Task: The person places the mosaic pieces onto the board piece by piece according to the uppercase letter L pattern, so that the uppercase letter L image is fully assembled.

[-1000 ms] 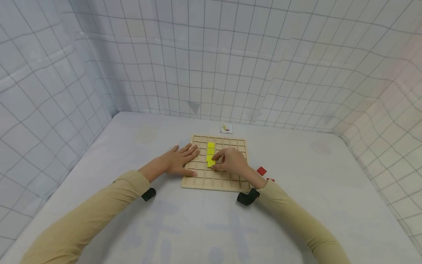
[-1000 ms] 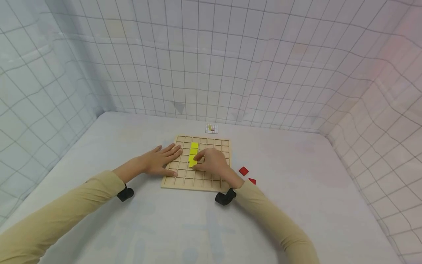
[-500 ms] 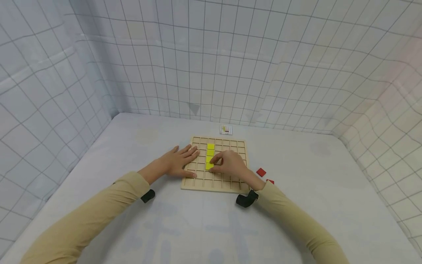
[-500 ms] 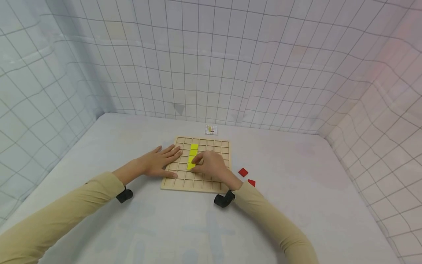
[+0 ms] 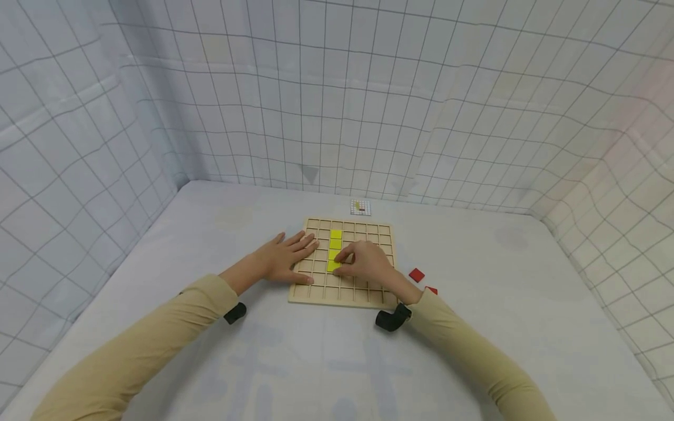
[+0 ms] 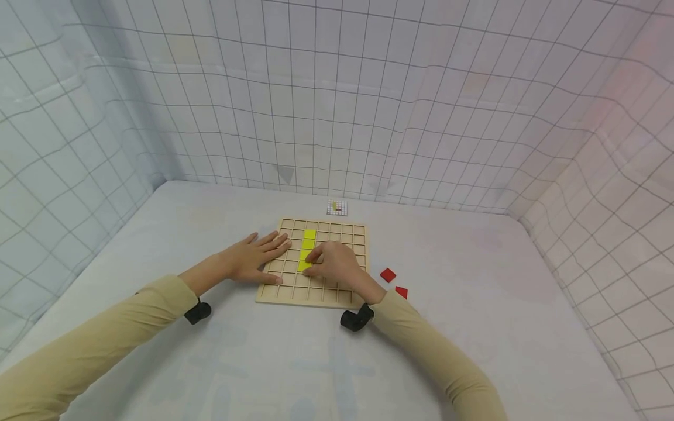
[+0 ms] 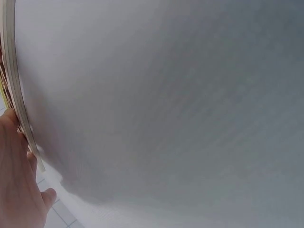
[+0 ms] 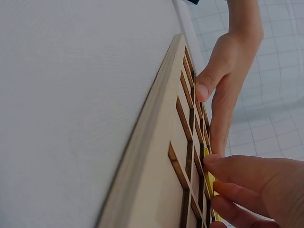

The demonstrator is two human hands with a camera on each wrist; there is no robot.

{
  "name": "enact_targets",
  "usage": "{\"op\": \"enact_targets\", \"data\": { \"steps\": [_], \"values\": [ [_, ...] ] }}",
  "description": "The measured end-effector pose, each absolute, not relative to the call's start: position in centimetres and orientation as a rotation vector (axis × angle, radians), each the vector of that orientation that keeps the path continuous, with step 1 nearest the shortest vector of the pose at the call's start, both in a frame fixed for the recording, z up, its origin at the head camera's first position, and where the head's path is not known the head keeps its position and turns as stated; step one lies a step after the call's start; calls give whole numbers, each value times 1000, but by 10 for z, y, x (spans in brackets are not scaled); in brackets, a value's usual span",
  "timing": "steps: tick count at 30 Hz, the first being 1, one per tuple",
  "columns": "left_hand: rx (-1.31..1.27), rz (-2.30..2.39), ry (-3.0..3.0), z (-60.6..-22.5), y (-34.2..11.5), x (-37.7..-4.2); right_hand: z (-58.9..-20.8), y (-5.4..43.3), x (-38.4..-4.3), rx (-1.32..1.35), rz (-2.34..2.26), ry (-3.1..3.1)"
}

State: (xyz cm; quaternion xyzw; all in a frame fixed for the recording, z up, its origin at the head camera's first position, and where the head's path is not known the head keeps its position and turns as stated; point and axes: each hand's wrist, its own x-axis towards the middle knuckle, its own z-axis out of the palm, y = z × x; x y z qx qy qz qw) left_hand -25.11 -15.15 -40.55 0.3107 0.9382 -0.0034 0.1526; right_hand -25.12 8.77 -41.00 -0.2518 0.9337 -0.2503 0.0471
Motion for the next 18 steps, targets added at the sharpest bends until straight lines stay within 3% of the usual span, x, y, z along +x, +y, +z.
{"op": "enact_targets", "data": {
  "steps": [12,18],
  "values": [
    [911,-87,2701,-403,-151,-251,-414,87,-249,-723,-819,2842],
    [905,-54,2709,-405,-151,-250,-413,92,-244,-828,-851,2916]
  ]
}}
